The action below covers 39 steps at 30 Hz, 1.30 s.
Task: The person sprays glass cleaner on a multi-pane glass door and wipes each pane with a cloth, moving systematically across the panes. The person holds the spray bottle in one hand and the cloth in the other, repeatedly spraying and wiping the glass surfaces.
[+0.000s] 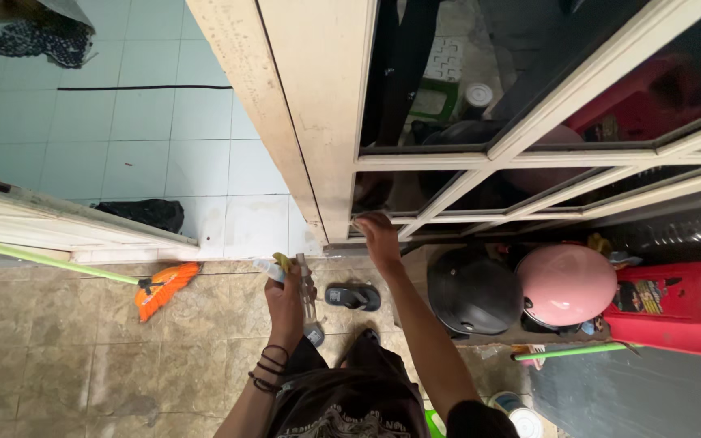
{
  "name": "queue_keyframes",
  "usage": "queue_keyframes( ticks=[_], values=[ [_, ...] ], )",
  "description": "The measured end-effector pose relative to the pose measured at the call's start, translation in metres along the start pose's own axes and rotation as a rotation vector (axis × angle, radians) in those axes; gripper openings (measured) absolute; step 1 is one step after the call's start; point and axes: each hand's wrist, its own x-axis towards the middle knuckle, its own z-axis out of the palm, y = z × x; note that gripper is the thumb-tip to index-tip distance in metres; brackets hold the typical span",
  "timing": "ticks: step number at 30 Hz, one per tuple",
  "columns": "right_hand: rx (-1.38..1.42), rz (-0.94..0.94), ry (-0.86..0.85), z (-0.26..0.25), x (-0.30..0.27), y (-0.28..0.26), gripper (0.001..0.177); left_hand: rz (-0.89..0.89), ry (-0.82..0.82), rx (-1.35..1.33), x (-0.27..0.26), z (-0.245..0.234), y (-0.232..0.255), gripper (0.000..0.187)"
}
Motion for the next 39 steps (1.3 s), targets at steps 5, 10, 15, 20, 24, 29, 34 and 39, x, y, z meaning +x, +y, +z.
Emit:
queue_keyframes(
  ticks=[5, 10, 15, 20, 24, 29, 34, 39],
  values=[
    [0.924, 0.58, 0.058, -0.025, -0.022, -0.02, 0.024, -0.058, -0.055, 0.004, -0.004, 0.017, 0.011, 0.026],
    [1.665, 0.745, 0.023, -0.076, -0.044, -0.062, 0.04, -0.172, -0.121, 0.012, -0.017, 0.039, 0.025, 0.033],
    [1.902, 0.688, -0.044, -0.104, -0.056, -0.092, 0.039, -0.206, -0.155, 0.218, -0.022, 0.053, 0.015, 0.041],
    [1.831, 0.855, -0.064, -0.125, -0.061, -0.123, 0.057, -0.138, -0.346, 0.052, -0.021, 0.059, -0.003, 0.043],
    [1.484, 0.637, -0.119, -0.137, -0.059, -0.141, 0.05, -0.148, -0.444, -0.006, -0.028, 0.058, -0.005, 0.048],
    [1.155, 0.751, 0.069, -0.154, -0.067, -0.133, 0.04, -0.169, -0.531, -0.019, -0.03, 0.061, -0.002, 0.048],
    [1.029, 0.72, 0.176, -0.164, -0.078, -0.121, 0.038, -0.232, -0.513, 0.024, -0.03, 0.063, -0.013, 0.047],
    [1.332, 0.91, 0.349, -0.172, -0.072, -0.111, 0.042, -0.269, -0.419, 0.0, -0.027, 0.065, -0.022, 0.046]
  ],
)
